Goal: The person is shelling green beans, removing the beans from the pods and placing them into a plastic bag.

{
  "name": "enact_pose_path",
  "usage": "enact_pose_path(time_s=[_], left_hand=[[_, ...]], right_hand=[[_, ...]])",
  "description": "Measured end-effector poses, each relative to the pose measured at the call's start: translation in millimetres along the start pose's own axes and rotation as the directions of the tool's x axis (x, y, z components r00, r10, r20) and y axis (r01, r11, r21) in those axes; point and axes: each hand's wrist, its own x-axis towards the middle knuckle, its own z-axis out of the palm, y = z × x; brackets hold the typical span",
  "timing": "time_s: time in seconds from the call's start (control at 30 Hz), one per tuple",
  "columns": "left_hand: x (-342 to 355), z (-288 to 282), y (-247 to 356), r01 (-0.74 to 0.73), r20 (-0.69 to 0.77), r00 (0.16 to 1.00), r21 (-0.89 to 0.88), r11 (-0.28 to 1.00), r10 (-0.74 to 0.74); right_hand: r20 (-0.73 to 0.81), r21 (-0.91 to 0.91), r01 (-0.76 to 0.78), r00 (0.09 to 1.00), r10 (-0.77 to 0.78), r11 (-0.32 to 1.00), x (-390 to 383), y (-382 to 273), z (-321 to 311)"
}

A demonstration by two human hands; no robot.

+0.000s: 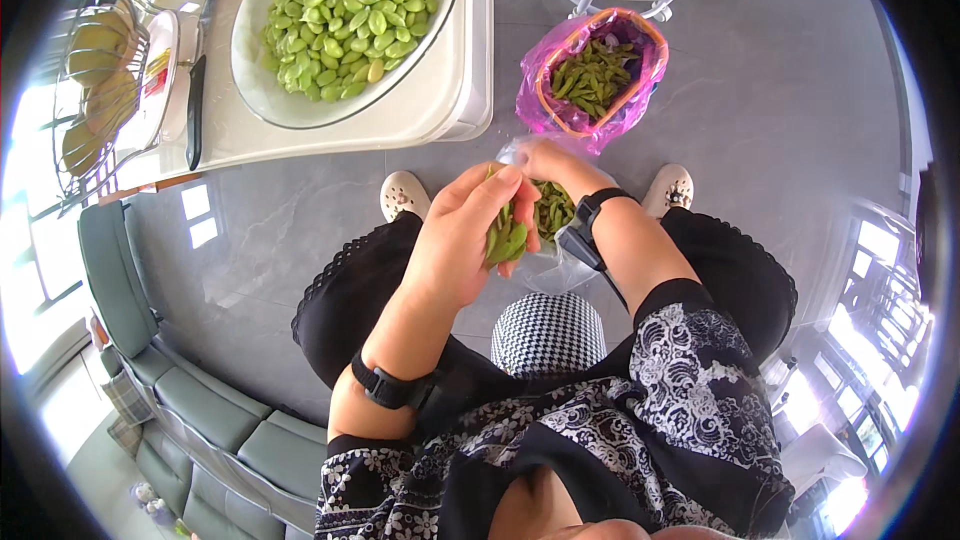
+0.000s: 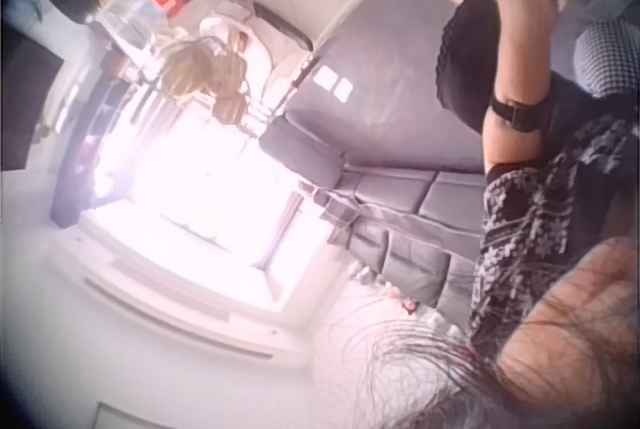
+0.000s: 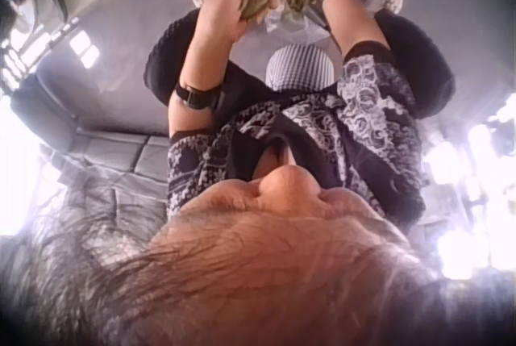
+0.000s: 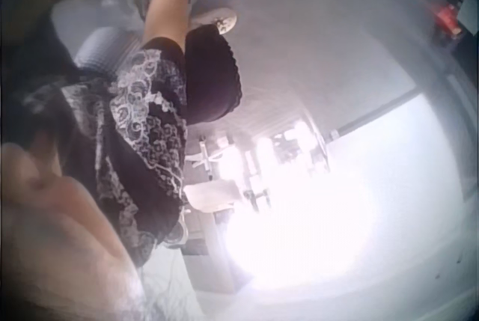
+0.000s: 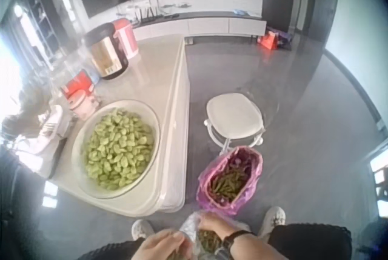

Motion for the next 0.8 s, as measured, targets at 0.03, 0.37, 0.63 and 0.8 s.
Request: enact_pose_path(time_s=[0.03,0.37,0.63,0.8], left_hand=[[0,-1,-1,0.010,-0.014,1.000,-0.002,1.000,-0.010],[-2,-2,2,0.036,-0.071,0.997,-0.037,0.999,-0.038],[0,1,5,0.005,-0.106,0.994,-0.043,0.999,-0.009],[-10,-2,5,-0.048,0.005,0.999,-0.098,0.994,0.049]], right_hand=[[0.038,-0.094,0.032,0.999,-0.029,0.995,-1,8,2],[-0.163,-0.123,-0.041,0.986,0.021,0.992,-41,24,77],[0.137,0.296,-0.288,0.957,0.257,0.911,-51,13,28],[0.424,0.841,-0.380,0.905,-0.035,0.385,-95,-34,-80]])
